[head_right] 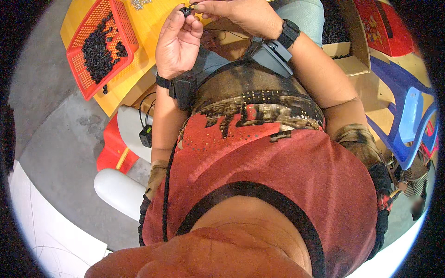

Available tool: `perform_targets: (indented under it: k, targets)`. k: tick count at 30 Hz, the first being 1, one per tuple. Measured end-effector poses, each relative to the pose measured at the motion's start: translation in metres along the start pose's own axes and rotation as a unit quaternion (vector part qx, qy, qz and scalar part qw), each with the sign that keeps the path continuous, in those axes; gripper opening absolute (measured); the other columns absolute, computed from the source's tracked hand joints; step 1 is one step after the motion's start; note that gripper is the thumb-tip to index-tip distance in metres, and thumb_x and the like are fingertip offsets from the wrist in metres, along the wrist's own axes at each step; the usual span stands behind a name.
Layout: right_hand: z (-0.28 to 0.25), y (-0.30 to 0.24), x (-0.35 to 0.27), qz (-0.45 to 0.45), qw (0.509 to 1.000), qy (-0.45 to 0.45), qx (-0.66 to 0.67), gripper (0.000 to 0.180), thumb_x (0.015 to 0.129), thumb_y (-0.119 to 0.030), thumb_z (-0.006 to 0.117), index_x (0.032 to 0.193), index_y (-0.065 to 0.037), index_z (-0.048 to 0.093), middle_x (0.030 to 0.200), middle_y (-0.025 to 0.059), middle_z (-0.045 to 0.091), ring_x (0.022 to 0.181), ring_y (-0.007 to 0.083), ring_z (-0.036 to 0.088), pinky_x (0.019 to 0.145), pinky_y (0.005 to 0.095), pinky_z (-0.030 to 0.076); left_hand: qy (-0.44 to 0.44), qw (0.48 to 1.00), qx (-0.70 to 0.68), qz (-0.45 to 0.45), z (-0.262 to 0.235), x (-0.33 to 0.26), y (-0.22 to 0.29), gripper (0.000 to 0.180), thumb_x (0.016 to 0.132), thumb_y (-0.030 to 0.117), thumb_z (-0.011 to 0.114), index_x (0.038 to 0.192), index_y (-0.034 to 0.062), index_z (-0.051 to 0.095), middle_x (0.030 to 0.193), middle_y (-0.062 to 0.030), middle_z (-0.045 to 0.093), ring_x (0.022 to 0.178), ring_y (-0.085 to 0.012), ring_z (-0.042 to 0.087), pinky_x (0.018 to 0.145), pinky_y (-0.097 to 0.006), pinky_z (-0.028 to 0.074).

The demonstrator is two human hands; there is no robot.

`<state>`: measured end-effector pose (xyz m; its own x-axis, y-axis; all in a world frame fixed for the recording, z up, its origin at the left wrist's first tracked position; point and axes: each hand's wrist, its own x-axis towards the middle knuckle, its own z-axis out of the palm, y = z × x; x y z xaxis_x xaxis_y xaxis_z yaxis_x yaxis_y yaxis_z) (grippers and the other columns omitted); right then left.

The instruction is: Assembling small silver metal bits into small black plastic circular components at a workbench.

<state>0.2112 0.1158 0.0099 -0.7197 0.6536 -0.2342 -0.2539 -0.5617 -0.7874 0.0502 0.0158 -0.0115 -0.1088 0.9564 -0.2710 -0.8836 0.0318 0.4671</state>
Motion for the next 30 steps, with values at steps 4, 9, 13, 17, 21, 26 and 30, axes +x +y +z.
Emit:
perform_targets:
  k: [4, 9, 13, 17, 21, 26, 30]
  targets:
    - [0.0, 0.001, 0.0, 0.004, 1.0, -0.011, 0.007, 0.014, 0.097, -0.001, 0.061, 0.11, 0.002, 0.066, 0.097, 0.0088, 0.072, 0.087, 0.0155, 0.071, 0.078, 0.0264, 0.058, 0.044, 0.999, 0.026, 0.005, -0.002, 0.0, -0.002, 0.021, 0.099, 0.009, 0.06, 0.119, 0.0039, 0.066, 0.099, -0.0063, 0.072, 0.088, -0.017, 0.069, 0.08, -0.029, 0.057]
    - [0.001, 0.0, 0.0, 0.002, 1.0, -0.006, -0.012, 0.013, 0.097, -0.002, 0.061, 0.109, 0.001, 0.066, 0.096, 0.0072, 0.072, 0.086, 0.0135, 0.07, 0.077, 0.0256, 0.058, 0.0, 1.0, -0.014, -0.003, 0.0, 0.001, -0.001, 0.022, 0.099, 0.008, 0.06, 0.12, 0.0035, 0.066, 0.101, -0.0068, 0.072, 0.088, -0.0172, 0.07, 0.081, -0.029, 0.057]
    - [0.001, 0.0, 0.001, -0.007, 0.999, -0.003, -0.048, 0.013, 0.097, -0.002, 0.061, 0.109, 0.001, 0.066, 0.096, 0.0064, 0.072, 0.084, 0.0122, 0.07, 0.077, 0.0251, 0.057, -0.001, 1.0, -0.015, -0.002, 0.002, 0.002, 0.0, 0.022, 0.099, 0.008, 0.061, 0.12, 0.0033, 0.066, 0.102, -0.0075, 0.072, 0.088, -0.0175, 0.07, 0.081, -0.029, 0.057]
    - [0.001, -0.002, -0.002, -0.035, 0.997, -0.009, -0.069, 0.012, 0.096, -0.002, 0.063, 0.108, 0.002, 0.066, 0.095, 0.0058, 0.072, 0.083, 0.011, 0.069, 0.075, 0.0243, 0.056, 0.0, 1.0, -0.012, 0.001, 0.001, 0.003, -0.002, 0.024, 0.098, 0.007, 0.061, 0.121, 0.0034, 0.066, 0.103, -0.0083, 0.072, 0.088, -0.0177, 0.07, 0.081, -0.029, 0.057]
    - [0.003, 0.0, -0.002, -0.082, 0.993, -0.017, -0.086, 0.011, 0.095, -0.002, 0.064, 0.106, 0.002, 0.066, 0.093, 0.0053, 0.072, 0.082, 0.0099, 0.068, 0.074, 0.0242, 0.056, 0.009, 1.0, -0.012, 0.005, -0.004, 0.003, -0.003, 0.025, 0.097, 0.007, 0.062, 0.122, 0.0036, 0.066, 0.104, -0.0088, 0.073, 0.089, -0.0182, 0.069, 0.082, -0.03, 0.057]
    - [0.007, -0.005, -0.005, -0.093, 0.986, -0.017, -0.14, 0.012, 0.094, -0.004, 0.066, 0.104, 0.003, 0.065, 0.092, 0.0055, 0.072, 0.081, 0.009, 0.067, 0.072, 0.0236, 0.056, -0.002, 1.0, -0.008, 0.024, -0.004, 0.002, -0.003, 0.025, 0.096, 0.006, 0.065, 0.121, 0.0033, 0.067, 0.104, -0.0089, 0.073, 0.09, -0.0192, 0.069, 0.083, -0.032, 0.057]
    - [0.012, -0.011, -0.006, -0.127, 0.971, -0.015, -0.202, 0.011, 0.093, -0.004, 0.068, 0.101, 0.003, 0.066, 0.09, 0.0047, 0.071, 0.08, 0.0087, 0.067, 0.069, 0.0228, 0.055, 0.023, 0.998, 0.036, 0.046, 0.001, -0.002, -0.001, 0.027, 0.095, 0.006, 0.066, 0.121, 0.0033, 0.067, 0.102, -0.0091, 0.073, 0.091, -0.0202, 0.07, 0.083, -0.033, 0.057]
